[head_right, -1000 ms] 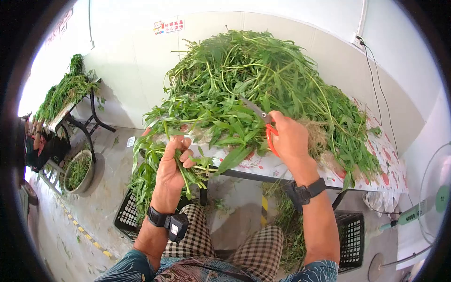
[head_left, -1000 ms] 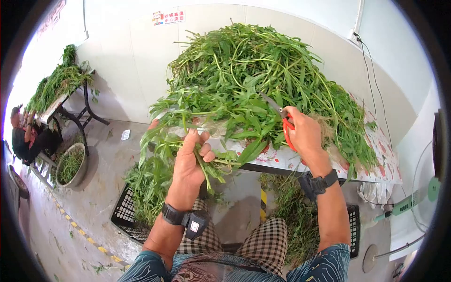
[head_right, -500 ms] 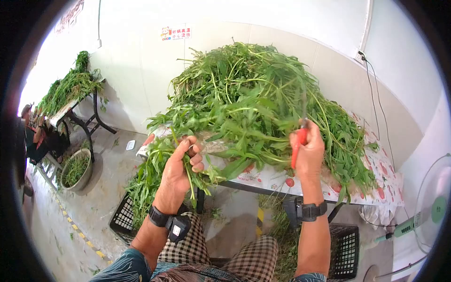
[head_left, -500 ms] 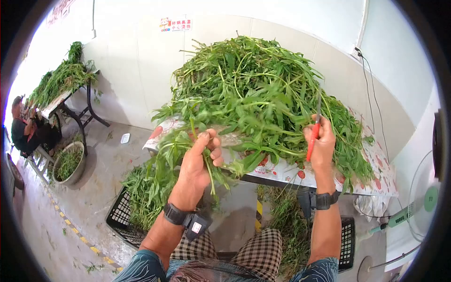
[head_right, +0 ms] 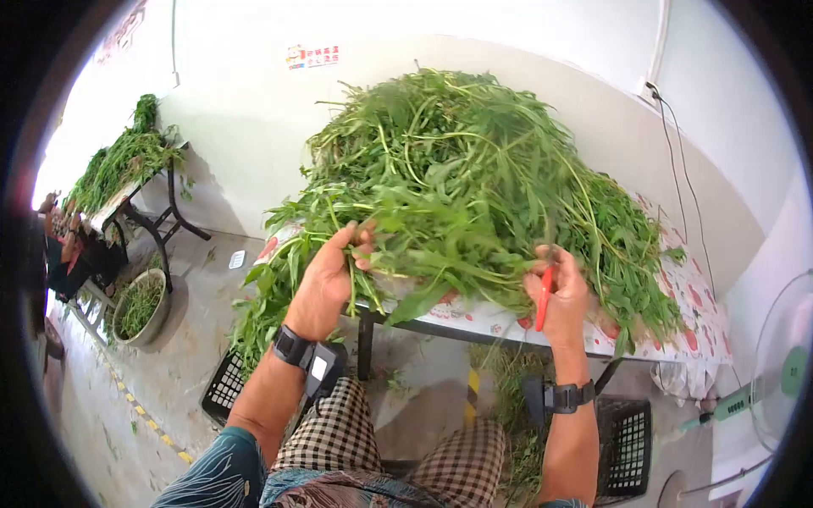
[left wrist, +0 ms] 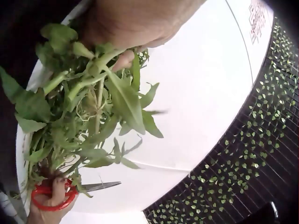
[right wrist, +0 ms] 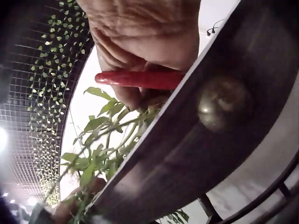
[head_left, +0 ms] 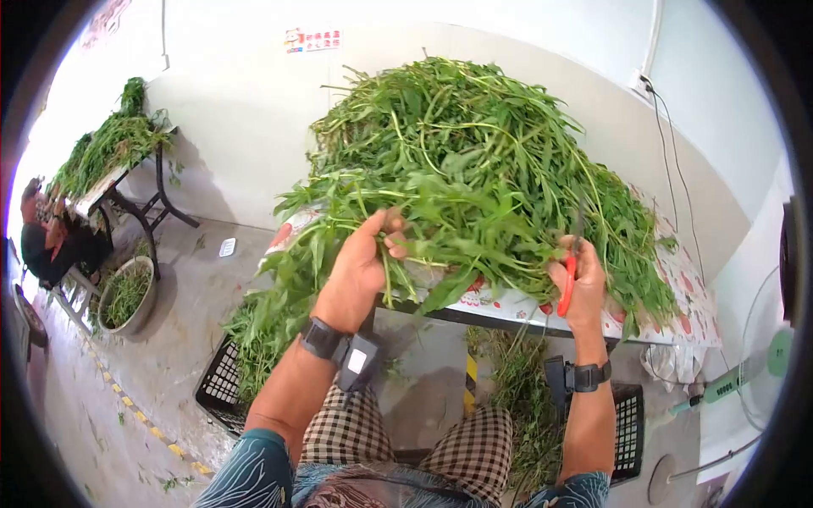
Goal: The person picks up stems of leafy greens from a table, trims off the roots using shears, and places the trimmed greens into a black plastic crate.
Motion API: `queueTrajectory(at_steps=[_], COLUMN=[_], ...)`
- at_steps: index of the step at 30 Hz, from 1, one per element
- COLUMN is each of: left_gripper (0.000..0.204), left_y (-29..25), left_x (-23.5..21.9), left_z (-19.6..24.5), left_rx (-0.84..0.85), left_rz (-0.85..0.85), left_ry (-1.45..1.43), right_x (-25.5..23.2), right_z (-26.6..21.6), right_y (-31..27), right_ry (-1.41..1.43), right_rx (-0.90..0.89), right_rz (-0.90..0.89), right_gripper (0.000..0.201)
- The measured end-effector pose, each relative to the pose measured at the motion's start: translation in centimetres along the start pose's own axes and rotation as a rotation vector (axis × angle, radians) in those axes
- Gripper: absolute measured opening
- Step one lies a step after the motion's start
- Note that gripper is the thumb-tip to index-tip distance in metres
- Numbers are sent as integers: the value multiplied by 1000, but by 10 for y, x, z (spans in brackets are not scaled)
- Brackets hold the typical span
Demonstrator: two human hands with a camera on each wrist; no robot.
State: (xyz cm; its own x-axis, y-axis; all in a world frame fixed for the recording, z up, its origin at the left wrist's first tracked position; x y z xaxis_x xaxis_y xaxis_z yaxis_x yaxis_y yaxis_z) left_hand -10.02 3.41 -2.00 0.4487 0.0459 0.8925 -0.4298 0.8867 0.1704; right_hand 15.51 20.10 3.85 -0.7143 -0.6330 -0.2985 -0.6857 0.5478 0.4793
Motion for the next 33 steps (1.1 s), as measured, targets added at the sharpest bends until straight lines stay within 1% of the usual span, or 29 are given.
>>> queueTrajectory(at_steps=[2,3,4,5,6,7,8,10,12,13,14,15,16,18,19,22,23,26,27,30,31,33], left_gripper=[23,22,20,19,18,17,18,17,22,23,25,27,26,25,19,18,18,18,20,23,24,22], left_y=[12,14,13,10,3,-1,-5,-25,-42,-49,-53,-51,-48,-42,-39,-35,-35,-32,-30,-27,-27,-26], left_x=[-7,2,5,13,24,29,37,72,96,105,110,109,100,80,68,42,37,37,33,24,19,14], left_z=[-1,1,2,7,11,14,21,28,34,36,38,40,41,41,44,46,45,45,45,48,47,49], left_rx=[-10,-2,-15,58,132,105,173,253,303,322,342,357,363,376,364,369,362,341,337,360,352,385], left_rz=[-1,-66,-32,-49,-65,-134,-185,-212,-193,-181,-169,-282,-250,-189,-188,-53,-29,-26,-4,-49,-39,-40], left_ry=[25,77,95,132,169,166,281,518,762,882,1004,1026,956,811,778,727,697,658,673,653,612,579], right_x=[1,3,3,1,0,1,2,5,9,9,9,10,10,10,8,2,1,-17,-22,-21,-13,10], right_z=[1,5,7,13,12,10,8,6,6,10,10,10,10,17,19,22,19,25,23,1,-15,-42], right_y=[-9,-10,-10,-11,-11,-9,-8,-7,-5,-3,-3,-4,-3,-2,-2,-1,-1,-1,-4,-16,-21,-27], right_ry=[-41,-37,-31,32,3,-25,-52,-176,-247,-241,-225,-210,-194,-186,-185,-67,30,286,262,452,363,397], right_rx=[-17,-29,-44,30,41,52,63,119,164,130,151,172,192,124,90,66,8,-15,0,113,118,117], right_rz=[-64,-98,-133,-134,-126,-119,-114,-134,-142,-129,-120,-114,-109,-93,-85,-90,-36,82,100,86,7,-179], right_gripper=[37,37,37,40,41,42,43,46,47,48,48,48,48,46,45,44,40,36,30,36,49,59])
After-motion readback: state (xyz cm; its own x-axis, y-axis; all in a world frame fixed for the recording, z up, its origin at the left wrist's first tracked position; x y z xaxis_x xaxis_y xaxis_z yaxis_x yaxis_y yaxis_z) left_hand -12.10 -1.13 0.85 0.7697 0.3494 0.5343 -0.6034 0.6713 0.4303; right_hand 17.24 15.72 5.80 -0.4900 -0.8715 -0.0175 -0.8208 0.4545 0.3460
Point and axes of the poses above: each hand's wrist, its own y-axis towards the middle knuckle, its own x-axis out of the palm, z = x × y, the point moved 6 cm from there along y, towards the middle knuckle, and after that the axes turned 14 degrees about -z, right-handed, at the moved point
